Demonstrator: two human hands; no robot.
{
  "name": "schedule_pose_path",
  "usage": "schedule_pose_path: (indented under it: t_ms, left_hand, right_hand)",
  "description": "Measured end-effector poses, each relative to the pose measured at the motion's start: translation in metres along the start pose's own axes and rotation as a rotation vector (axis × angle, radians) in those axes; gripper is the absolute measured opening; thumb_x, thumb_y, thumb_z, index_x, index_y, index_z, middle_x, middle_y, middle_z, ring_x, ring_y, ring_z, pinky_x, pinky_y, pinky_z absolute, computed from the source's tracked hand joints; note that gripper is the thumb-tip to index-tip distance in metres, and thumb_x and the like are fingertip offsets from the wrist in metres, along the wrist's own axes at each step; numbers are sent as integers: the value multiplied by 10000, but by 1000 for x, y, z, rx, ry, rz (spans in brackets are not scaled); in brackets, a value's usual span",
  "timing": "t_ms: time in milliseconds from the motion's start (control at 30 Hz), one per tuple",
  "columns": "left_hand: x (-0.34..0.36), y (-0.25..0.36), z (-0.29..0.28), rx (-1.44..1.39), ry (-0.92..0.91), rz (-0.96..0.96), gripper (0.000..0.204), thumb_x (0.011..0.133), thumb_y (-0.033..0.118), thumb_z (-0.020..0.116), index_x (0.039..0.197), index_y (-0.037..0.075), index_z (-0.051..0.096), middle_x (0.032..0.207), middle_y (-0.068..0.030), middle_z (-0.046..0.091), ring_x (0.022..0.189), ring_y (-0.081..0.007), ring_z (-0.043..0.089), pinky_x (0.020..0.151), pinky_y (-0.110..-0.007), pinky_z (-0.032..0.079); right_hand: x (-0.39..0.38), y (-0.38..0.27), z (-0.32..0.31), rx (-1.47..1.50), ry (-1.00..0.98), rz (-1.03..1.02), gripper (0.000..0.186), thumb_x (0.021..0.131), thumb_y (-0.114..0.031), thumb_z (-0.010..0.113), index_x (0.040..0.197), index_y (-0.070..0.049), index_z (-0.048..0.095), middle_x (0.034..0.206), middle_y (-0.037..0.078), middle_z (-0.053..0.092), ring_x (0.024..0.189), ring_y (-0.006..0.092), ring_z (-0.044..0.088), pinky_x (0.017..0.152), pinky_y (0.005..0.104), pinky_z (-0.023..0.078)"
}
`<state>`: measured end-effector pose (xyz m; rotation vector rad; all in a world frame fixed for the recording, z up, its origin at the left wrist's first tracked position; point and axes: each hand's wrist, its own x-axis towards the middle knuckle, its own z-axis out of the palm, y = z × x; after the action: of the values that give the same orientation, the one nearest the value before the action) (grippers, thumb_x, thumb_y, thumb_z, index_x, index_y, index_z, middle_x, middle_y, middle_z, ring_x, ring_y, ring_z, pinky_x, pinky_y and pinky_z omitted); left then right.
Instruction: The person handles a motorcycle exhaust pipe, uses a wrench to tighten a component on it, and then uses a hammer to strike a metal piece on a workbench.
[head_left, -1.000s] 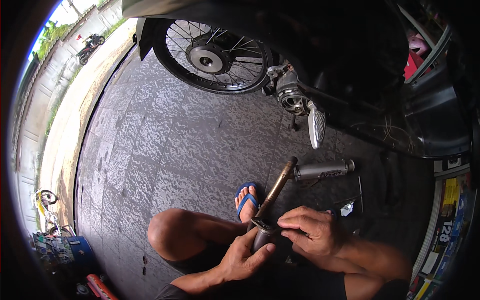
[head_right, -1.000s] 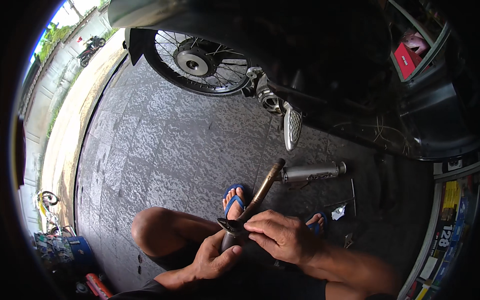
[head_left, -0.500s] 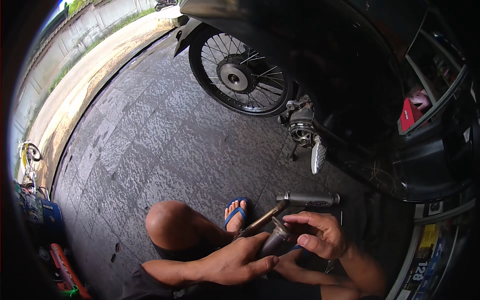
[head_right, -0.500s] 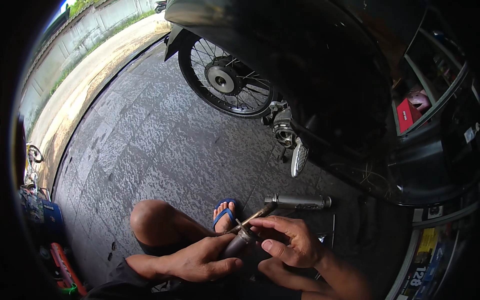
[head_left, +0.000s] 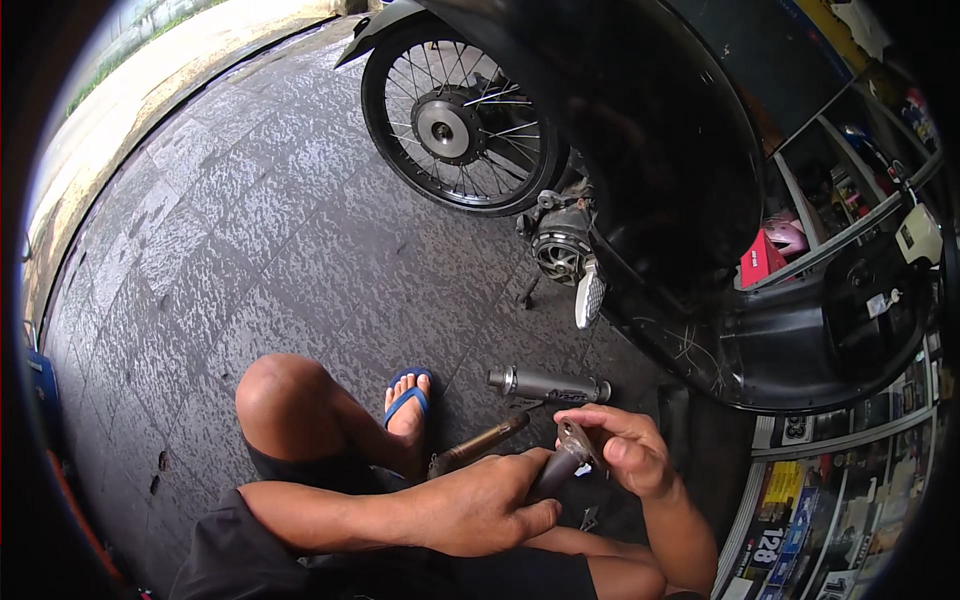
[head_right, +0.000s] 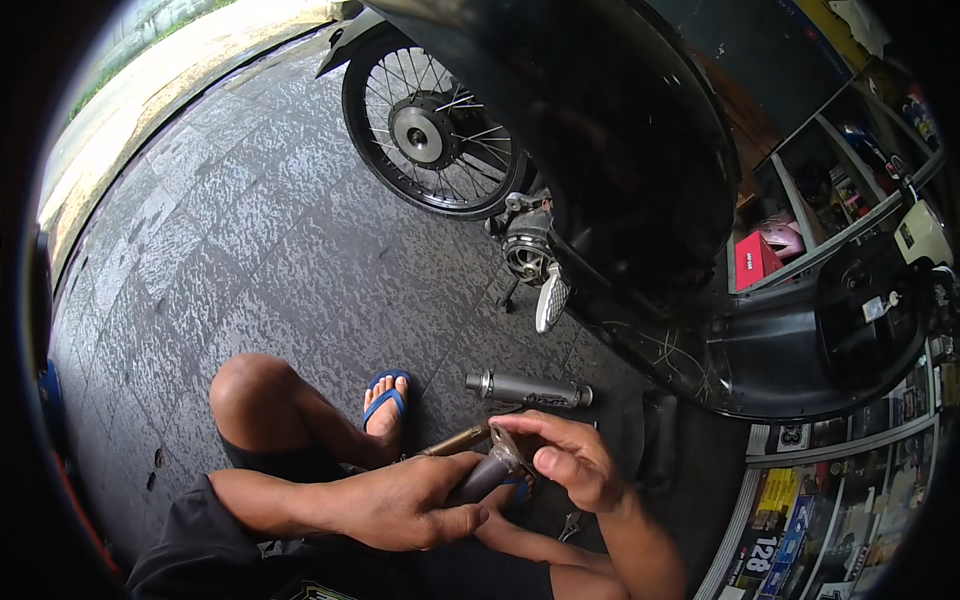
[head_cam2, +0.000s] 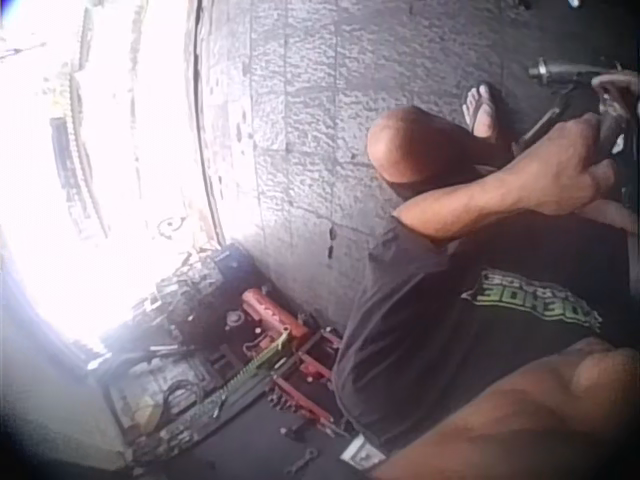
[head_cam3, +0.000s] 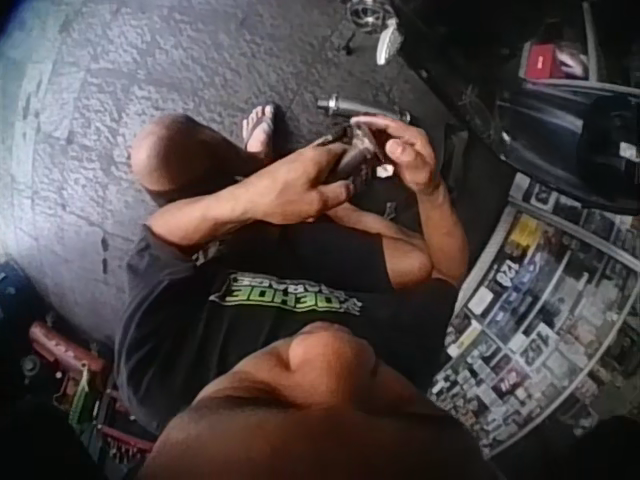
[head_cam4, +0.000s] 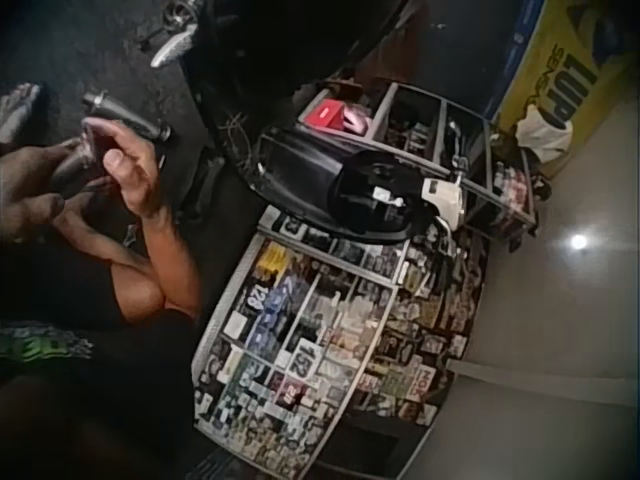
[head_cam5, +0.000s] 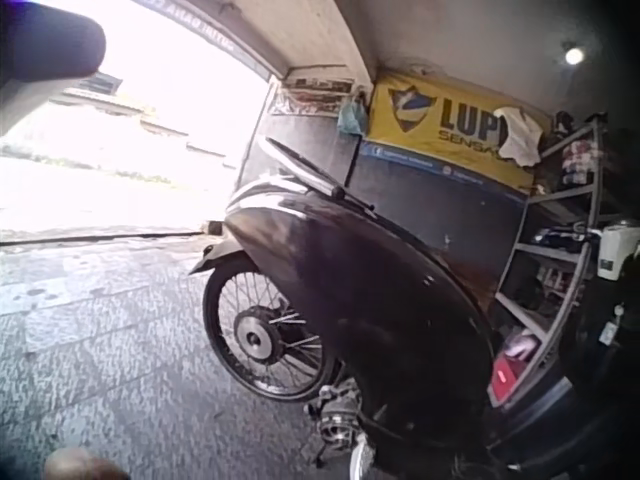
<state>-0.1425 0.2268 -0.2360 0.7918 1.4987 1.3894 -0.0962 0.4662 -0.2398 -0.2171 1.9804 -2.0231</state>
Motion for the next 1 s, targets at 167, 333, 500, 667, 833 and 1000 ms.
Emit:
schedule_pose_path:
  t_ms: [167,333,500,667,833,1000]
  left_hand:
    - [8,16,2,159,-108,-31,395,938,266,563,1005,-121,528,783,-255,651,790,-381,683,719,-443,531]
    - [11,6,0,115,-16,2,398,917,294,609,969,-96,555,786,-240,650,791,-383,681,720,-447,524]
    - [4,-9,-7,231,3,59,406,923,329,636,1002,-63,567,829,-243,652,735,-404,671,660,-467,527]
    - [6,-23,3,272,174,124,381,932,336,635,1039,-27,585,777,-219,664,702,-386,687,625,-444,548]
    - [7,-34,6,284,205,85,358,928,333,639,1033,-7,606,696,-201,666,646,-382,682,596,-443,549]
    - [22,-47,11,296,171,61,354,917,297,676,971,-47,611,581,-167,623,545,-320,674,517,-379,525]
  right_hand:
    - [15,19,18,364,-15,49,666,994,-522,373,1096,87,621,978,196,624,951,259,570,894,382,460]
    - [17,23,23,475,52,15,298,951,-317,489,787,-70,510,783,64,517,852,219,527,843,386,451]
    - [18,21,29,664,146,26,277,937,-304,486,736,-117,448,733,39,458,784,198,498,821,384,448]
    - [22,25,32,713,169,35,319,936,-371,446,731,-127,423,742,34,449,764,202,487,795,385,440]
    - [19,40,38,789,209,39,305,934,-349,446,735,-121,412,750,45,448,767,200,484,805,383,445]
    - [15,65,15,547,234,57,332,965,-360,398,861,-60,494,849,72,528,870,233,554,877,396,465]
